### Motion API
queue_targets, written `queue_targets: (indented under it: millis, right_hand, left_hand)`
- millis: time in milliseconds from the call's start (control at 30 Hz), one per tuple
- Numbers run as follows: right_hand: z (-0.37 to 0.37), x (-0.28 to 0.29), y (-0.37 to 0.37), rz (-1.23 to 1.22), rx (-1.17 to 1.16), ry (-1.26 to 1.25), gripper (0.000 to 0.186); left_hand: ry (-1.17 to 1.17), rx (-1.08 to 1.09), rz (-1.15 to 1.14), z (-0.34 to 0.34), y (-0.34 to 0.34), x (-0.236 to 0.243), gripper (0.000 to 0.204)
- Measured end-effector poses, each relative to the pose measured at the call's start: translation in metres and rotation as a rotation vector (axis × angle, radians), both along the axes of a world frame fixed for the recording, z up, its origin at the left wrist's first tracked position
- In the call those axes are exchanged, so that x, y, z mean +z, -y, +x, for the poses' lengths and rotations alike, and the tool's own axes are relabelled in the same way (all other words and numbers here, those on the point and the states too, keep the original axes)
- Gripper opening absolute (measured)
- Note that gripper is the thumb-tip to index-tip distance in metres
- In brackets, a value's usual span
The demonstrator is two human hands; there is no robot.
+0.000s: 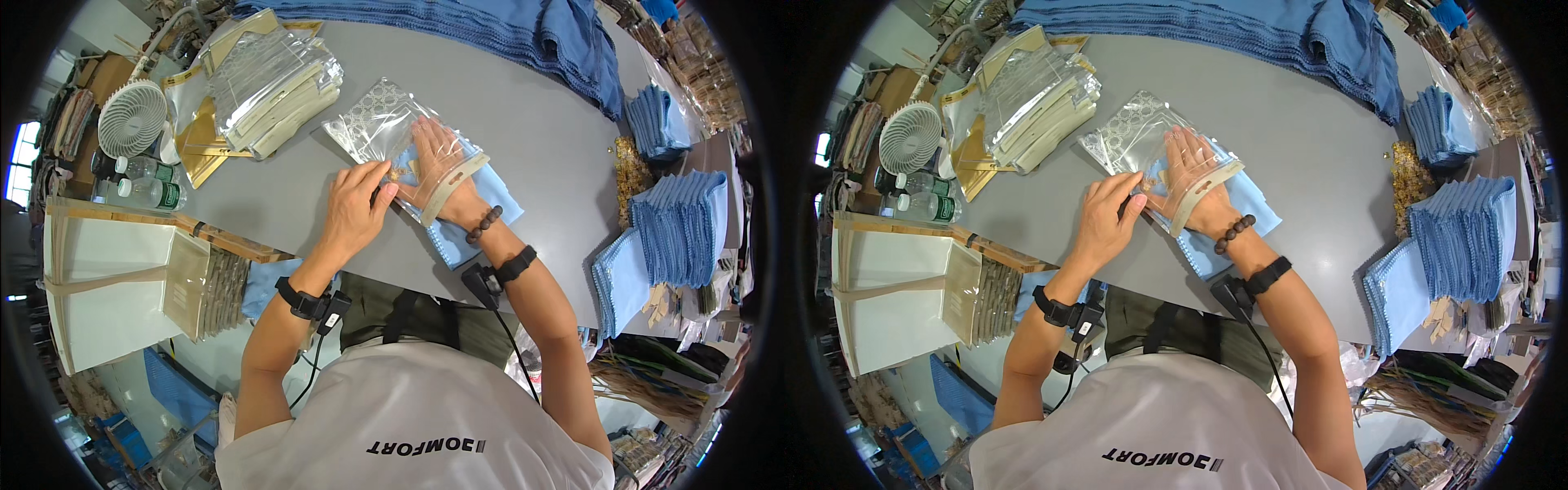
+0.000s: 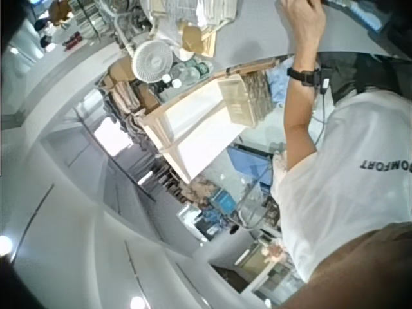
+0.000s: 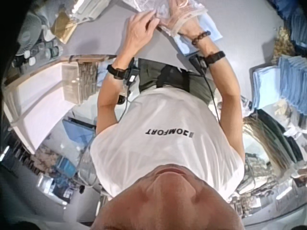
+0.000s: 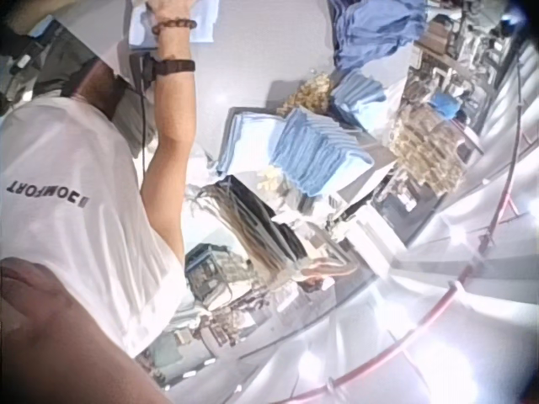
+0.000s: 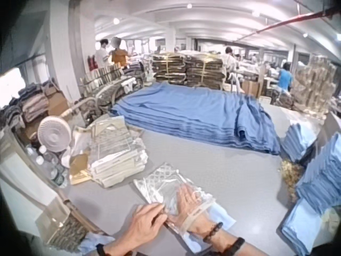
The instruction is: The person folds light blue cloths, attaches a tag to each, and places them into clear plastic bags. The person repeats this process for multiple cloths, stacking the packaged items on the table.
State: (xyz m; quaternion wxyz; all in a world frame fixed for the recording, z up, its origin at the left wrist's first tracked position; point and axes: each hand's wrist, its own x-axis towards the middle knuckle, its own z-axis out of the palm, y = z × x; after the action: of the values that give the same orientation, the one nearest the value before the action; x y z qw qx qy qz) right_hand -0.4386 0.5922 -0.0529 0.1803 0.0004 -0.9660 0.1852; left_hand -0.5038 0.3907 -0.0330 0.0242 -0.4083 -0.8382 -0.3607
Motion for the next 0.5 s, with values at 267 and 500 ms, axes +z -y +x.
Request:
queue_targets:
  millis: [267,500]
  right_hand:
    - [0.139,0.05,0.003,-0.063,0.208,0.019,0.055]
    - [0.156,0.027,-0.003,-0.074,0.204,-0.039,0.04]
  left_hand:
    - [-0.051,0.006,0.056,0.012,0.01,-0.016,0.041]
    - [-0.074,-0.111,0.287,0.028,0.018,-0.014,0.03]
